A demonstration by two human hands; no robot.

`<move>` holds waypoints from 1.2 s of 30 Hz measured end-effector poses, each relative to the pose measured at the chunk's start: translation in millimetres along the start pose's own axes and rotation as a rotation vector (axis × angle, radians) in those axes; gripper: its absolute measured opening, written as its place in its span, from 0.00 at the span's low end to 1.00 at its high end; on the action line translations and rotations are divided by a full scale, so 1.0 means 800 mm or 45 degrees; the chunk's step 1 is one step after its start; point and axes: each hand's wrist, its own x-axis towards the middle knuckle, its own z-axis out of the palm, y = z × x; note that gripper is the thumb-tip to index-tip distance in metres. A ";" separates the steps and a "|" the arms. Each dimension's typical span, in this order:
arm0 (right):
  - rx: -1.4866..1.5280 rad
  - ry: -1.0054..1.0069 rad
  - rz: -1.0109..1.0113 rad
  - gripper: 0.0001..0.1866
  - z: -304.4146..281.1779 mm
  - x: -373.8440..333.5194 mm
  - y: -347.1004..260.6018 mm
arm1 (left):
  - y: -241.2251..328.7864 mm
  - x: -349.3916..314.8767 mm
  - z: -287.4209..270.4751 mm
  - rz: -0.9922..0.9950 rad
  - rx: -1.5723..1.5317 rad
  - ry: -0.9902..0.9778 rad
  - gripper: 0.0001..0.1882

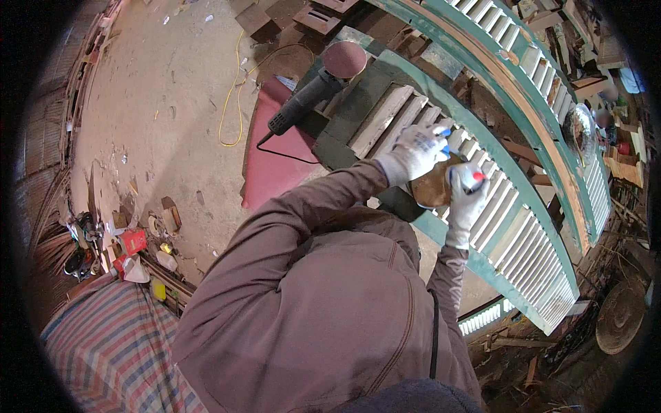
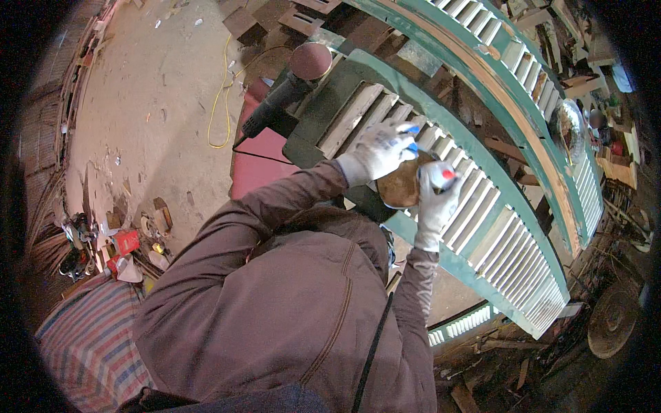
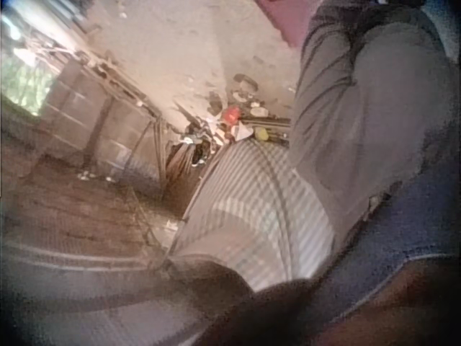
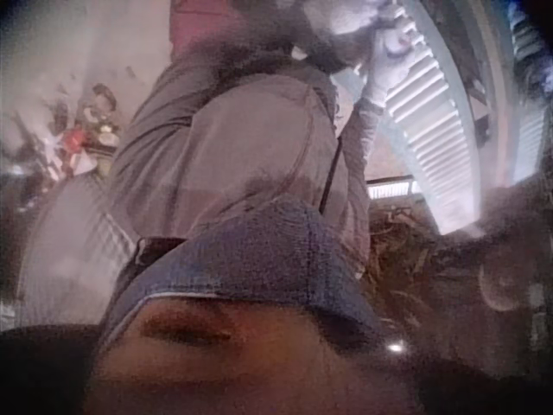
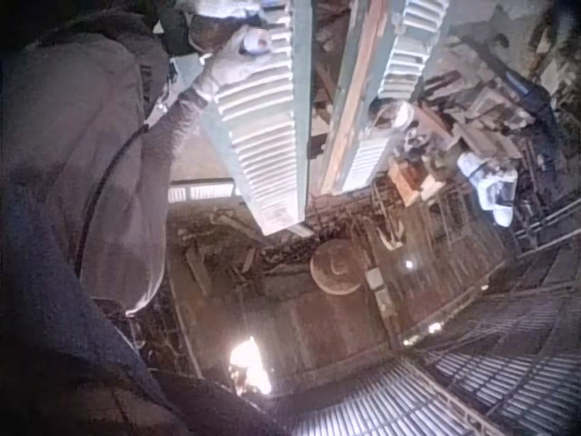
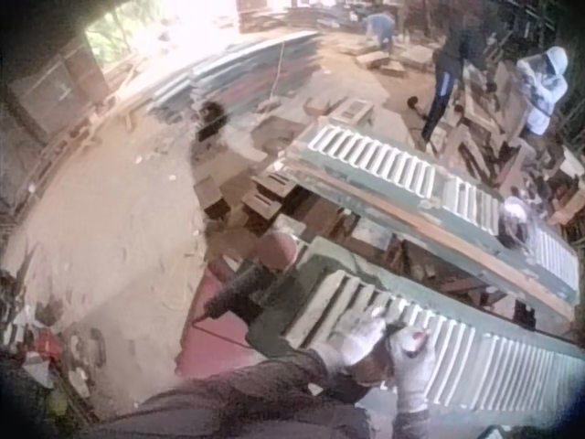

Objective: The person sands a green wooden shutter with an orbital sander, then applies a brown paste filler with a putty knife to fill holes and imperfections. The person also applies glue from a bottle to the slats and wipes the surface with a cloth.

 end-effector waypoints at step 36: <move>0.621 0.302 0.250 0.34 -0.058 -0.049 -0.027 | -0.176 -0.015 -0.016 -0.085 0.383 0.073 0.40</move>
